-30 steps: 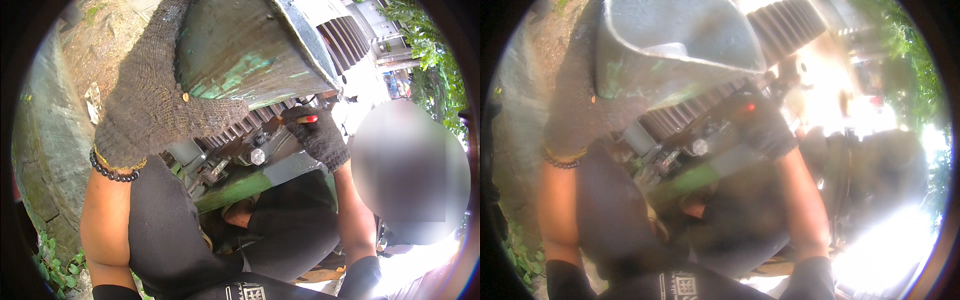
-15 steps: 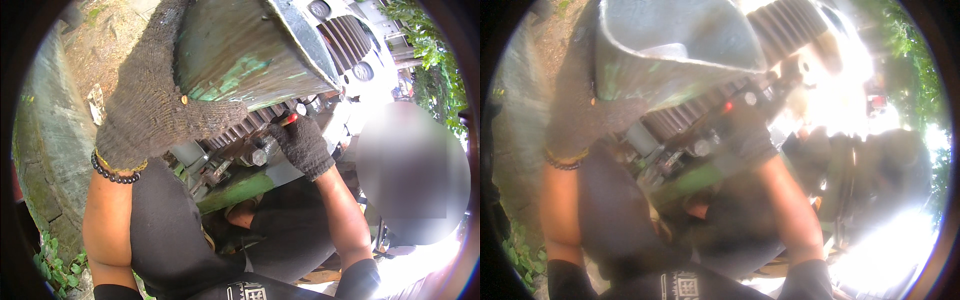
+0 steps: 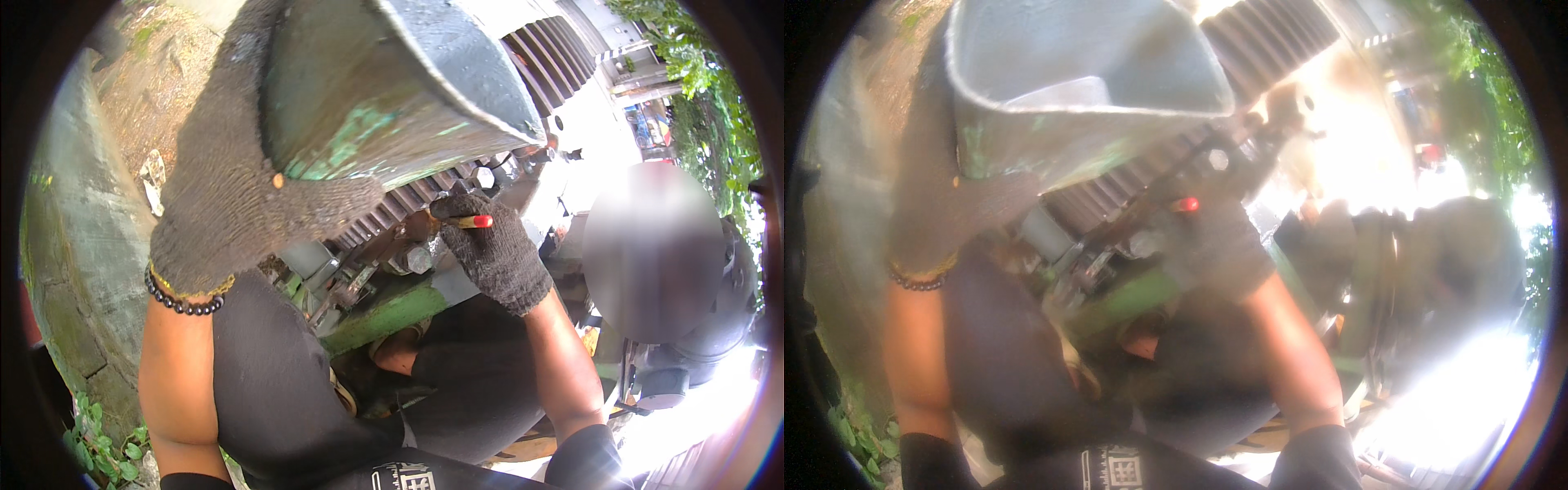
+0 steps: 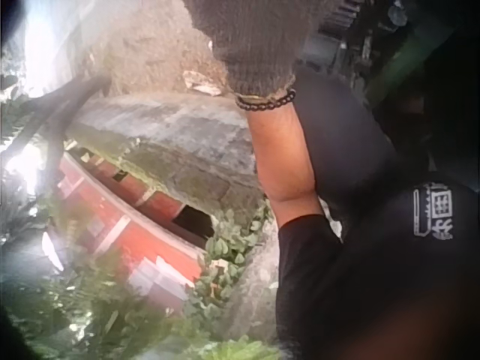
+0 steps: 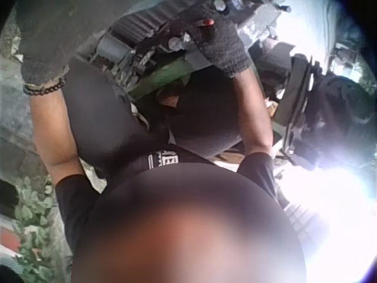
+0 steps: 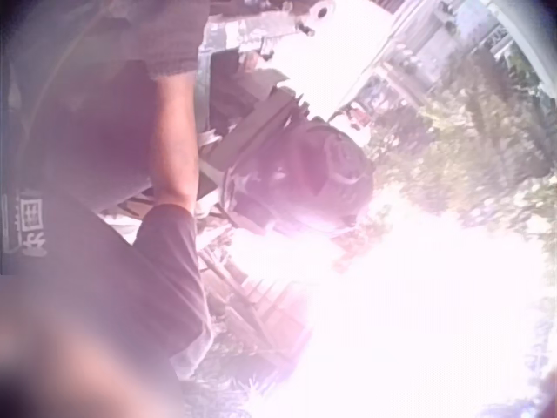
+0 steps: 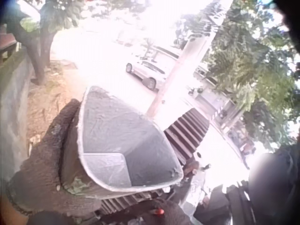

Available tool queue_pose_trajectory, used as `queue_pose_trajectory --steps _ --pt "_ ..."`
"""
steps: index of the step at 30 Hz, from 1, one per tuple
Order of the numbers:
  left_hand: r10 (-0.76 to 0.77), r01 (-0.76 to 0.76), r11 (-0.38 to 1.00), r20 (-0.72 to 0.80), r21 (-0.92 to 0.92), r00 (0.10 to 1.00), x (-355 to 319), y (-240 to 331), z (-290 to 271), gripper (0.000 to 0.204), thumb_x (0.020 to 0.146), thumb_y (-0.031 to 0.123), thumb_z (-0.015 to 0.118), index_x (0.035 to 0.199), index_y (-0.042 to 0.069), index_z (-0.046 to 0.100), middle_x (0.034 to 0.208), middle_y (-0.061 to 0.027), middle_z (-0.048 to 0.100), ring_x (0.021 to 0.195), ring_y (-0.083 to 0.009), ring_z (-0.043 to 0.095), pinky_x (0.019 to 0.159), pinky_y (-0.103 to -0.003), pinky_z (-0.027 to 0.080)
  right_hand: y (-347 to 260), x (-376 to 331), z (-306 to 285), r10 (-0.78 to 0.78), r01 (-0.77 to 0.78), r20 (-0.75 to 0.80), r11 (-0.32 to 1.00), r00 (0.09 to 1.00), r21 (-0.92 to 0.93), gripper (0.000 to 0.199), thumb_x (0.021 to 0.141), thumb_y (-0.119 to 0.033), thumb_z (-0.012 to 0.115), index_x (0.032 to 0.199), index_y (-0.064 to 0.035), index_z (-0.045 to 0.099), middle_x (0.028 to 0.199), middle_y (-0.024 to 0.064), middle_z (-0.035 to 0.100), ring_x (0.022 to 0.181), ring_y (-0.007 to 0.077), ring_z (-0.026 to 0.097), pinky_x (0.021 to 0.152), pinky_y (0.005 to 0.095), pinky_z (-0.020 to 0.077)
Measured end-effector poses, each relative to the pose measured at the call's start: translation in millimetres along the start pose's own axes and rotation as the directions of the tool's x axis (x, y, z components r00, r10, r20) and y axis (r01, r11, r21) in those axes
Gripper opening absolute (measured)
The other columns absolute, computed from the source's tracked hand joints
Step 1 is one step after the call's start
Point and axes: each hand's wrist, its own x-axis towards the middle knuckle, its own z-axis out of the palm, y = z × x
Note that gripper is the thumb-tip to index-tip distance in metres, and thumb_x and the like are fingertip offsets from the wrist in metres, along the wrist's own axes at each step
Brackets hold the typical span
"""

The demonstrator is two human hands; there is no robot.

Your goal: The person paints a large green metal gear and its housing with a brush, dipping the brush into a container of paint held in the other hand. The camera is mounted on the rotating gear, causing the view to spin continuously.

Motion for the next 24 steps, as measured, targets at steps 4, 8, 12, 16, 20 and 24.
queue_pose_trajectory --steps 4,8,12,16,20,24 --pt "0.181 -0.178 0.974 -0.009 0.141 0.983 1 -22 0 0.081 0.081 0.019 0.091 0.149 -0.002 0.053 0.134 -0.014 0.068 0.116 -0.0213 0.07 0.096 -0.034 0.061 -2 3 -13 0.021 -0.022 0.099 1.0 0.995 0.008 0.024 0.097 -0.013 0.07 0.119 -0.0034 0.075 0.116 0.0195 0.075 0.109 0.0391 0.072 0.095 0.0477 0.0563" --pt "-0.103 -0.31 0.695 0.516 0.649 0.85 -5 -20 -70 0.054 0.091 0.017 0.083 0.138 -0.003 0.065 0.13 -0.0106 0.072 0.108 -0.0204 0.073 0.094 -0.033 0.061 50 -4 16 -0.146 0.145 -0.015 0.989 0.989 -0.043 0.025 0.095 -0.014 0.069 0.118 -0.0049 0.076 0.117 0.0184 0.074 0.108 0.0403 0.069 0.096 0.0478 0.057" --pt "-0.429 0.32 0.776 0.083 0.543 0.9 -41 -62 -79 0.081 0.092 0.015 0.081 0.16 0.006 0.038 0.153 -0.0175 0.056 0.135 -0.0277 0.06 0.112 -0.049 0.056 46 6 8 -0.064 0.065 -0.058 0.998 0.996 0.007 0.025 0.096 -0.02 0.071 0.115 -0.0051 0.077 0.111 0.0194 0.074 0.103 0.04 0.071 0.092 0.0479 0.0583" --pt "-0.422 0.252 0.758 0.158 0.602 0.893 -31 -60 -80 0.08 0.091 0.016 0.082 0.159 0.006 0.039 0.152 -0.0173 0.056 0.134 -0.028 0.061 0.111 -0.049 0.056 36 5 -8 -0.062 0.067 -0.052 0.992 0.997 0.109 0.024 0.096 -0.02 0.073 0.113 -0.0047 0.077 0.107 0.0204 0.075 0.099 0.0407 0.072 0.088 0.0476 0.059" --pt "-0.424 0.212 0.739 0.197 0.64 0.884 -35 -51 -84 0.079 0.091 0.017 0.082 0.158 0.006 0.041 0.151 -0.0171 0.057 0.134 -0.0284 0.061 0.111 -0.049 0.056 39 4 -10 -0.069 0.102 -0.125 0.956 0.99 0.275 0.023 0.095 -0.022 0.075 0.111 -0.0047 0.077 0.106 0.0197 0.076 0.099 0.0416 0.072 0.088 0.0477 0.0588" --pt "-0.428 0.18 0.708 0.212 0.683 0.879 -34 -42 -89 0.079 0.09 0.018 0.083 0.156 0.006 0.042 0.15 -0.0169 0.058 0.133 -0.0287 0.061 0.111 -0.049 0.056 27 1 -3 0.105 -0.088 -0.081 0.977 0.991 0.194 0.023 0.095 -0.021 0.074 0.112 -0.0052 0.077 0.108 0.0199 0.076 0.1 0.0415 0.072 0.09 0.0481 0.0582"
